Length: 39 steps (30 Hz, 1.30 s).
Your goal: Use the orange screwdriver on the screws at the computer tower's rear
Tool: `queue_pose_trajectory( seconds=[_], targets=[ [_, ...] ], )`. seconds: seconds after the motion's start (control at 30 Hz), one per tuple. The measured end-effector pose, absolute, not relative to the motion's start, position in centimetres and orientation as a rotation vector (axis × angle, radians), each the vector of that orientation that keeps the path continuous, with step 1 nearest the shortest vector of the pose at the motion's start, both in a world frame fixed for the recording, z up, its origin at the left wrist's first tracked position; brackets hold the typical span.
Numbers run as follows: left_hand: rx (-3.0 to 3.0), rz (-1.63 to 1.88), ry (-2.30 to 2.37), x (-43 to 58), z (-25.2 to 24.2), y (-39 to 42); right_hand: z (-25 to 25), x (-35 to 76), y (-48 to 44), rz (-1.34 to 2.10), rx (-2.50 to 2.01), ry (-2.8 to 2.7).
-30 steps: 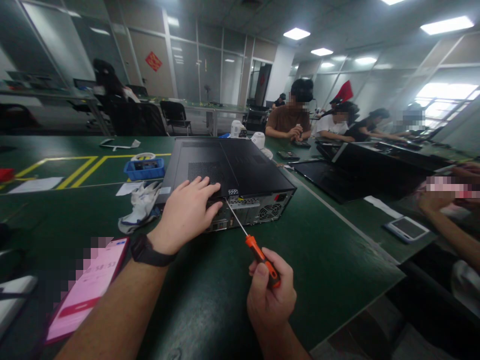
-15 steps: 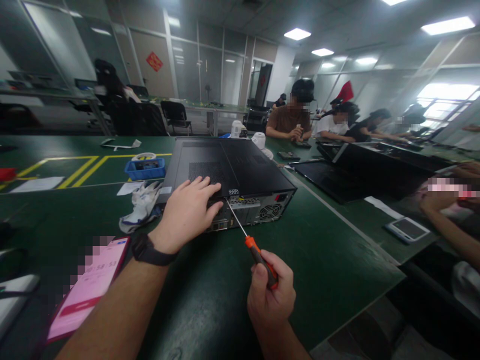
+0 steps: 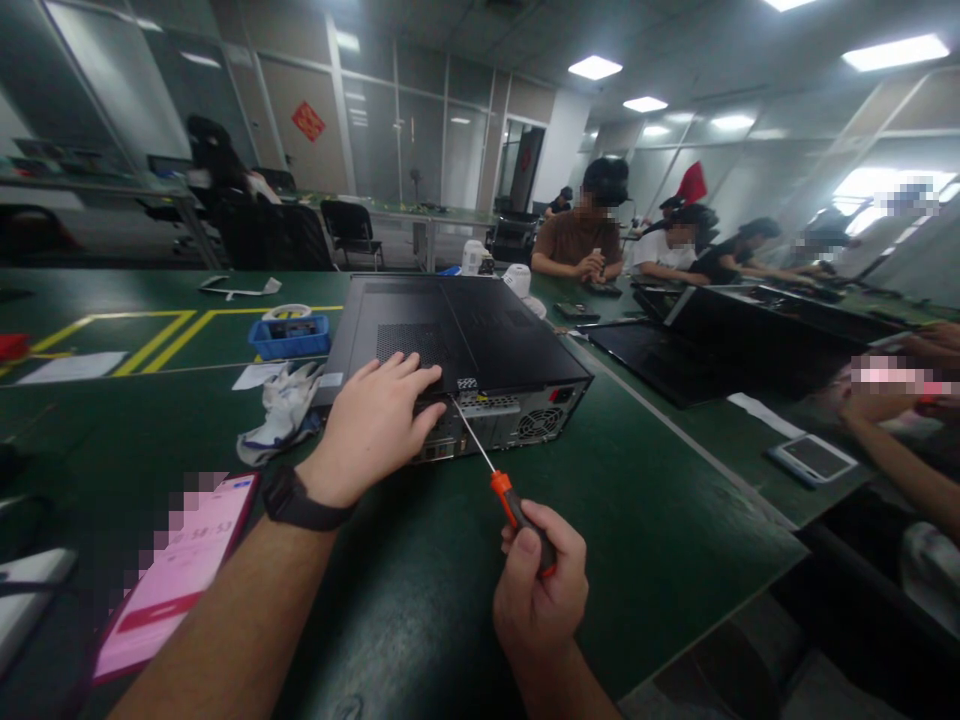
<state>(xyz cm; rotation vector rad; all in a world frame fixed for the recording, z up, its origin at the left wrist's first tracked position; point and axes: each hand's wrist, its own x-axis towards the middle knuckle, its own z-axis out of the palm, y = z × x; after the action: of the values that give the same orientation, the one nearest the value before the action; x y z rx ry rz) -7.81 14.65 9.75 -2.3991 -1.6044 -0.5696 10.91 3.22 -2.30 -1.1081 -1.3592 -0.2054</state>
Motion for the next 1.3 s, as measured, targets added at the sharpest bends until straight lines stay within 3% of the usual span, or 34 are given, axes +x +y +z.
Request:
queue_pose_trajectory(
  seconds=[1.3],
  targets=[
    [-2.394, -0.596, -1.607, -7.8, 9.6, 14.9, -2.7, 11.1, 2.9, -0.135, -1.127, -1.358]
  ],
)
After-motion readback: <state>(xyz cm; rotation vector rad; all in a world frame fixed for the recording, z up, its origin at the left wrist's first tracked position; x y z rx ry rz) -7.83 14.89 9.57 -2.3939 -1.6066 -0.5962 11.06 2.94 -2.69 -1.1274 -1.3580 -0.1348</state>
